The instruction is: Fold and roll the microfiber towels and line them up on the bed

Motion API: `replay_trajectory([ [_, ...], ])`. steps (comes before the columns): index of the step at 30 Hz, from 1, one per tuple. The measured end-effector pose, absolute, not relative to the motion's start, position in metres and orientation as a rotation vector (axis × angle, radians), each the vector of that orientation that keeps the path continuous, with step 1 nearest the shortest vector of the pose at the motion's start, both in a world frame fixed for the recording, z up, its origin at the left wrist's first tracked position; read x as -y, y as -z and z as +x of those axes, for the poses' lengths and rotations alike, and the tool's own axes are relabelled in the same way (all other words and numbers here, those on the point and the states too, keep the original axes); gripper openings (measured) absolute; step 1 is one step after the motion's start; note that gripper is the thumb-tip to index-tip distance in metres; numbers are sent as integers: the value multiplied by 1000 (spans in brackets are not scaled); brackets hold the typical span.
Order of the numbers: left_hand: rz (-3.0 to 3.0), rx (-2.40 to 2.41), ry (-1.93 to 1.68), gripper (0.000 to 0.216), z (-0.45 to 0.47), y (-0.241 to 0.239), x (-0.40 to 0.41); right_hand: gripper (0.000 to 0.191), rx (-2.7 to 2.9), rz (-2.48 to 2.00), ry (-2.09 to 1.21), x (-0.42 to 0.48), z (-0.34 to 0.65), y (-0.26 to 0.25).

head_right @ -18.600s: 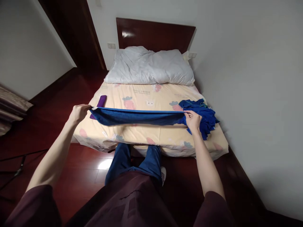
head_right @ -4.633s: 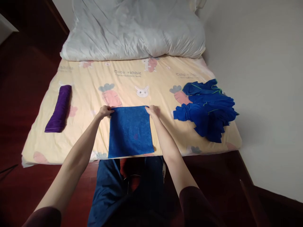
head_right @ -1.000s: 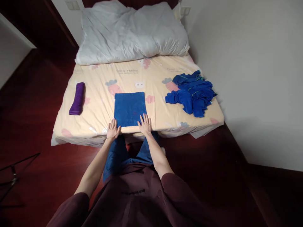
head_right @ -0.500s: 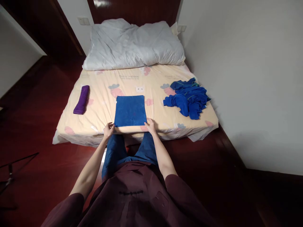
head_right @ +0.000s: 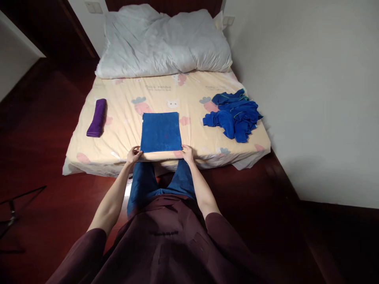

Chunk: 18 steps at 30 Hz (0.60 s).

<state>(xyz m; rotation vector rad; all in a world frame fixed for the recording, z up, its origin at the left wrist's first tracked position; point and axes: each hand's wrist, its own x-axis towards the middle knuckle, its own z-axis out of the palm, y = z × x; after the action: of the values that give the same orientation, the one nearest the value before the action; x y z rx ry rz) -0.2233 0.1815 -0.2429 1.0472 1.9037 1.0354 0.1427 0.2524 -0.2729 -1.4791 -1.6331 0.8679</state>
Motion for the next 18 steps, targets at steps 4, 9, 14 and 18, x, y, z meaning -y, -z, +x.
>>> replay_trajectory([
  [4,997,-1905,-1077,47,-223,245,-180,41,1803,-1576,-701,-244,138,262],
  [9,1089,-1939,-1025,56,-220,243,-176,48,1917,-1626,-551,-226,131,253],
  [14,1312,-2012,-860,70,-215,237,-172,51,2235,-1642,-345,-219,125,245],
  [18,1434,-2067,-749,60,-213,235,-177,58,2422,-1517,-373,-230,125,239],
])
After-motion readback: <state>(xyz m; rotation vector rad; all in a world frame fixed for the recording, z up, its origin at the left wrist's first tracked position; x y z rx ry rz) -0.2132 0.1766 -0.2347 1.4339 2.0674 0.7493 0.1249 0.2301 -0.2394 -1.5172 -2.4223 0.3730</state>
